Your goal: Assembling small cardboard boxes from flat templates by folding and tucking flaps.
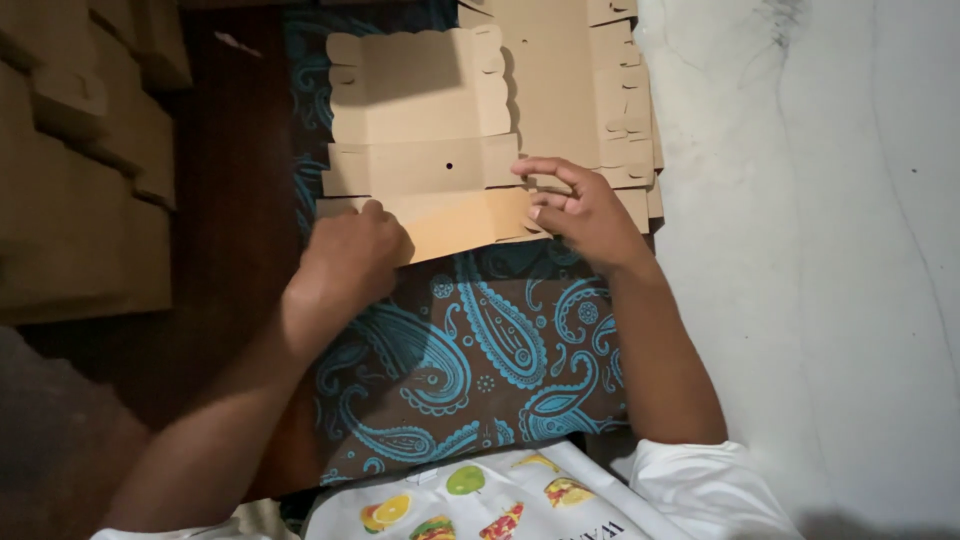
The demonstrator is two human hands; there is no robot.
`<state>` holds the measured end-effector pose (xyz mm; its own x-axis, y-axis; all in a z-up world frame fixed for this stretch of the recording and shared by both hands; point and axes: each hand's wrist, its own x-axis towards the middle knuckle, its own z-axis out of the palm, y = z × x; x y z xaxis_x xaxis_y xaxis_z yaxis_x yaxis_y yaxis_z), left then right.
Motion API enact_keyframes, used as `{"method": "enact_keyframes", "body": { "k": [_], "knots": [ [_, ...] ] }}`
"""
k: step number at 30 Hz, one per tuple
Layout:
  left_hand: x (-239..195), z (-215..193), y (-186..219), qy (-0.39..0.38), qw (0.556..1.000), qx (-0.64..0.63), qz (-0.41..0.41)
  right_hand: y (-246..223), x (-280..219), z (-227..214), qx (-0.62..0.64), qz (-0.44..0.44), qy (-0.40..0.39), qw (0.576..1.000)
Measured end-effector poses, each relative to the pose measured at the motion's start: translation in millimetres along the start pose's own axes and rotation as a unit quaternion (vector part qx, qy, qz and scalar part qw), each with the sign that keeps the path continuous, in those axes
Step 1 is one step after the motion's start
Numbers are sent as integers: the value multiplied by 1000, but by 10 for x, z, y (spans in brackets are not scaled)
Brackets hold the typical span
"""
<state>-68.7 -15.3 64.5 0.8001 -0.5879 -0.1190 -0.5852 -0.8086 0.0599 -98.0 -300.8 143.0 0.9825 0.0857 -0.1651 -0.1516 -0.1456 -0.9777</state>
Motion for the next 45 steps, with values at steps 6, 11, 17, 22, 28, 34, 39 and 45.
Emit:
{"method": "enact_keyframes", "body": {
  "k": [6, 11, 17, 22, 28, 34, 39, 45],
  "knots": [
    [-2, -198, -27, 11, 998, 46, 31, 249, 113, -112, 26, 17, 0, 1000],
    [-101, -923, 191, 23, 981, -177, 77, 142, 76, -36, 41, 3, -43, 998],
    [49, -377, 255, 115, 927, -352, 64, -165, -31, -22, -65, -40, -114, 991],
    [-20, -555, 224, 117, 911, -387, 82, -100, -30, -132, -225, -88, -134, 961],
    [-123, -716, 292, 90, 929, -333, 136, -11, 3, -138, -250, -113, -162, 948],
    [-53, -501, 419, 77, 946, -288, 131, -157, -45, -182, -346, -140, -221, 901],
    [80, -146, 459, 205, 950, -201, 126, -185, -76, -135, -320, -47, -156, 933],
    [165, 76, 370, 260, 946, -119, 154, -56, -61, -85, -405, 21, -97, 909]
  ]
}}
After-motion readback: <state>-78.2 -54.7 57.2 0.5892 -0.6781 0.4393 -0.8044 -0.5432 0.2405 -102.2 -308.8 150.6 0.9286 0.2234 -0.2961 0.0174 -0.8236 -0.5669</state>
